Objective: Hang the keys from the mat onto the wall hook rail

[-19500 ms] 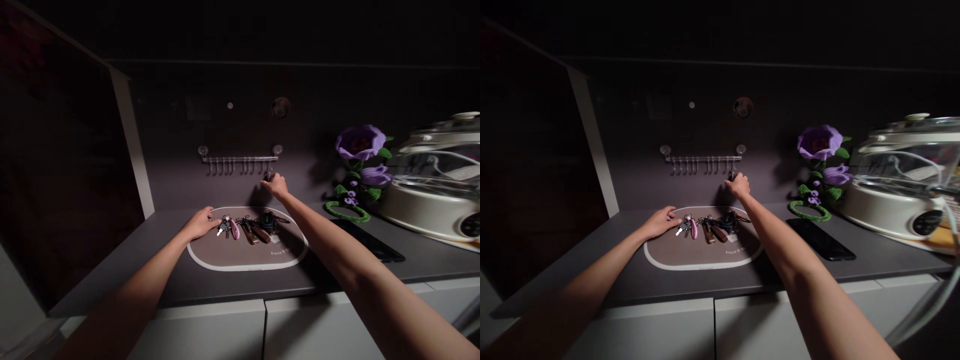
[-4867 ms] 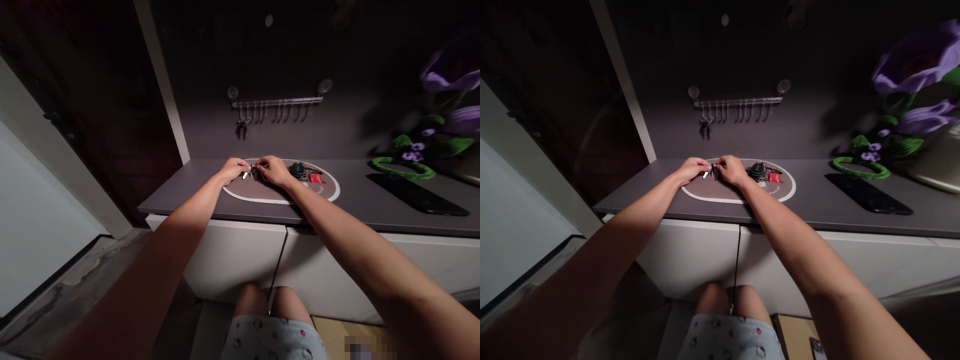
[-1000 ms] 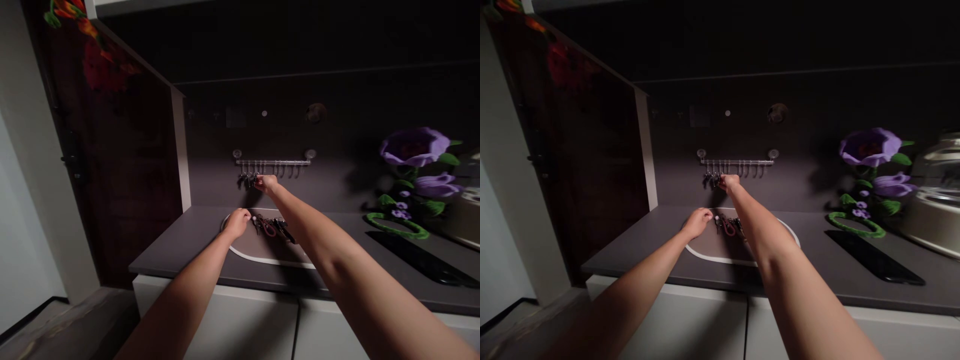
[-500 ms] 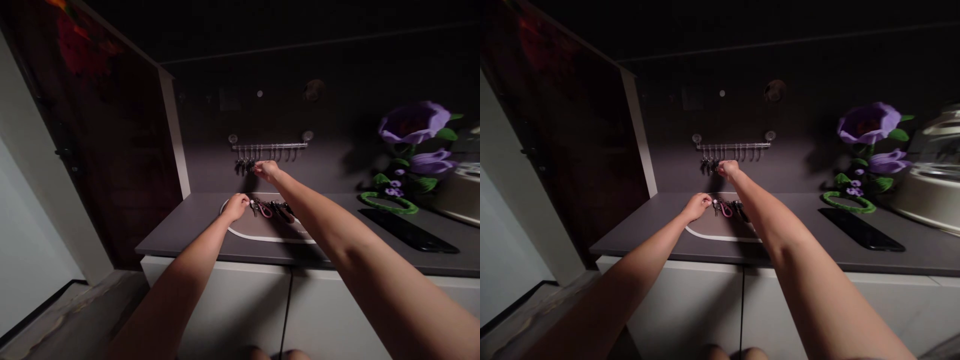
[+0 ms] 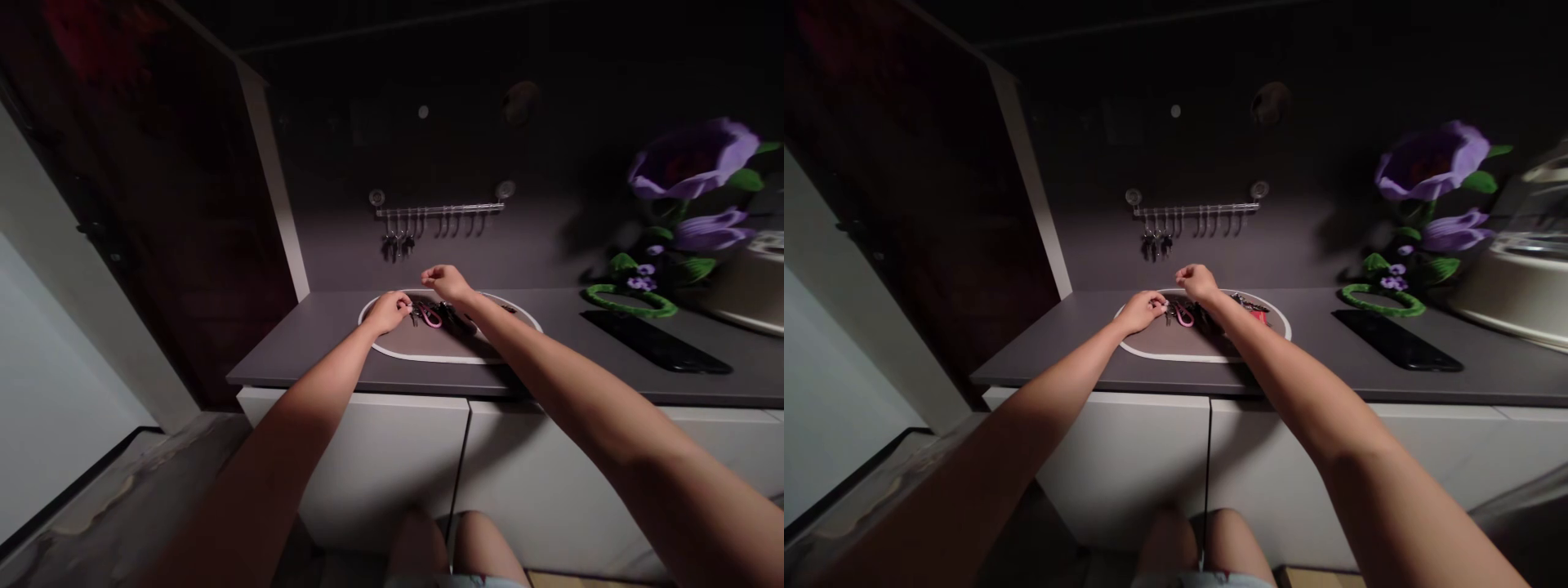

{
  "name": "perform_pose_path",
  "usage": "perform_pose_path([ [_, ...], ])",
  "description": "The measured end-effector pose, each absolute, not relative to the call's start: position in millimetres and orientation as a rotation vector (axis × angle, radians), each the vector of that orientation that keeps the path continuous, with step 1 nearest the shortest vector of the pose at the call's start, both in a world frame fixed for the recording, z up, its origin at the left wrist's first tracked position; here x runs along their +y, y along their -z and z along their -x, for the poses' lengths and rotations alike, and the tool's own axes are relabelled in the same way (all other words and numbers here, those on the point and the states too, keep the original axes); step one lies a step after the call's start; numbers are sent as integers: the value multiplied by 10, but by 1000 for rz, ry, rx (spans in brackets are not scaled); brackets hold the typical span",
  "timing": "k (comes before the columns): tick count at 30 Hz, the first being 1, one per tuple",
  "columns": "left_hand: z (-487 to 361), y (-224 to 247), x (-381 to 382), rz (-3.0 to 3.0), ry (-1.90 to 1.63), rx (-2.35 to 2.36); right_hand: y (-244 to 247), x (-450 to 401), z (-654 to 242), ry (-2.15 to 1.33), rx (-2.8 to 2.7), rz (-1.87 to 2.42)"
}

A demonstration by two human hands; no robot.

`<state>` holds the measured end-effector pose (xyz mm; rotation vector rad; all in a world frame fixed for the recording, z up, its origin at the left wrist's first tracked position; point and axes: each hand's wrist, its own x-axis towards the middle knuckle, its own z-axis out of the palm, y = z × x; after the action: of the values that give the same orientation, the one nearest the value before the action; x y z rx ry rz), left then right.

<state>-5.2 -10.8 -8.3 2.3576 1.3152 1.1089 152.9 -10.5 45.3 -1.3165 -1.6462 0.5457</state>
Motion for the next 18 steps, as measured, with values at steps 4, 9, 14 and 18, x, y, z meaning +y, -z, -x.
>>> perform_pose_path([
  [4, 56, 82, -111, -2347, -1104, 1319, -324, -223, -1599, -178, -1959, 1538],
  [9, 61, 92, -96, -2334, -1098, 1345, -242, -258, -1595, 50, -2178, 1676],
  [14, 59, 99, -88, -2315, -1113, 1336, -186, -186, -1599, 38, -2199, 1647],
  [18, 60, 81, -100, -2292, -1115, 1346, -164, -152, -1625, -84, -2125, 1589],
])
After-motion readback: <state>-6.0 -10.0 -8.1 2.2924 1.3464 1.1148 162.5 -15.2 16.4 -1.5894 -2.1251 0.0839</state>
